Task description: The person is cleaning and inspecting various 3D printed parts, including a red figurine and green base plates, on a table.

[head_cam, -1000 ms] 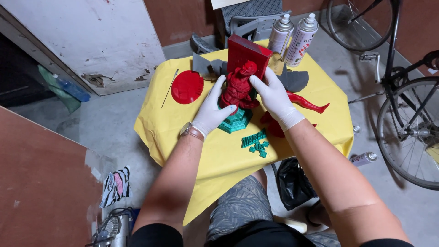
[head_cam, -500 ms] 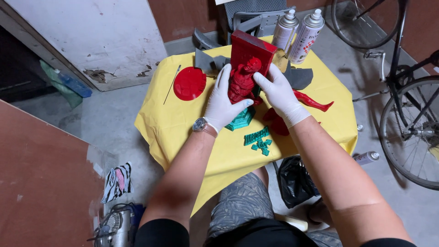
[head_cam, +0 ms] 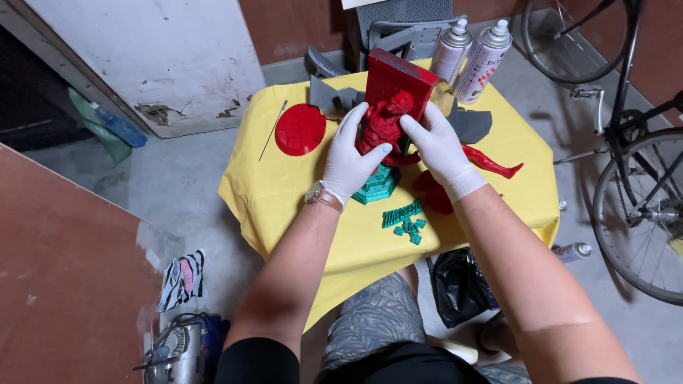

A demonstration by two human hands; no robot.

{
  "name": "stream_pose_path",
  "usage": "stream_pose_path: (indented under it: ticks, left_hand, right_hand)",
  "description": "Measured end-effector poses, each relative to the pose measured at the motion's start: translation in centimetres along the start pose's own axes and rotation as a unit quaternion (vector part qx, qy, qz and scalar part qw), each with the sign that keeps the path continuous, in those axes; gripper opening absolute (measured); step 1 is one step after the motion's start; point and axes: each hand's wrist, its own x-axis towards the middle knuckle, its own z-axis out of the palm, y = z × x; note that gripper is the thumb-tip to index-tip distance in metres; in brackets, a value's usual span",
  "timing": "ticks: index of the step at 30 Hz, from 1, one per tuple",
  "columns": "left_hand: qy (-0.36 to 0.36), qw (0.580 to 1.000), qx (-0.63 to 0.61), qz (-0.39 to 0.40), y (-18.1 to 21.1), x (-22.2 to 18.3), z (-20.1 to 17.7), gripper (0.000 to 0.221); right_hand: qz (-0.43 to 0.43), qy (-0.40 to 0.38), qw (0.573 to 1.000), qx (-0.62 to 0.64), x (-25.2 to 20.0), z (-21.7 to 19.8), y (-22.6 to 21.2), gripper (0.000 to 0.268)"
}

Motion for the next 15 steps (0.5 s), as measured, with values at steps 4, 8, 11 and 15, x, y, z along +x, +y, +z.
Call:
stream_pose_path:
  ticks: [4,8,11,15]
  left_hand:
    - [0.007,1.0,-0.016,-0.005,0.2,0.1,0.1,0.086]
    - [0.003,1.0,-0.022,0.0,0.6,0.2,-0.1,0.085]
    - [-0.01,1.0,-0.025,0.004,1.0,0.4,-0.4,0.086]
    - [-0.013,1.0,-0.013,0.008,1.7,0.8,-0.5,0.081]
  right_hand:
    - [-0.002,0.001,1.0,0.004,0.2,-0.1,0.4,0.039]
    - [-0.006,-0.003,1.0,0.003,0.2,0.0,0.3,0.039]
    - [-0.009,-0.006,1.0,0.0,0.2,-0.1,0.3,0.038]
    - [-0.011,-0.008,1.0,-0.002,0.2,0.1,0.2,0.037]
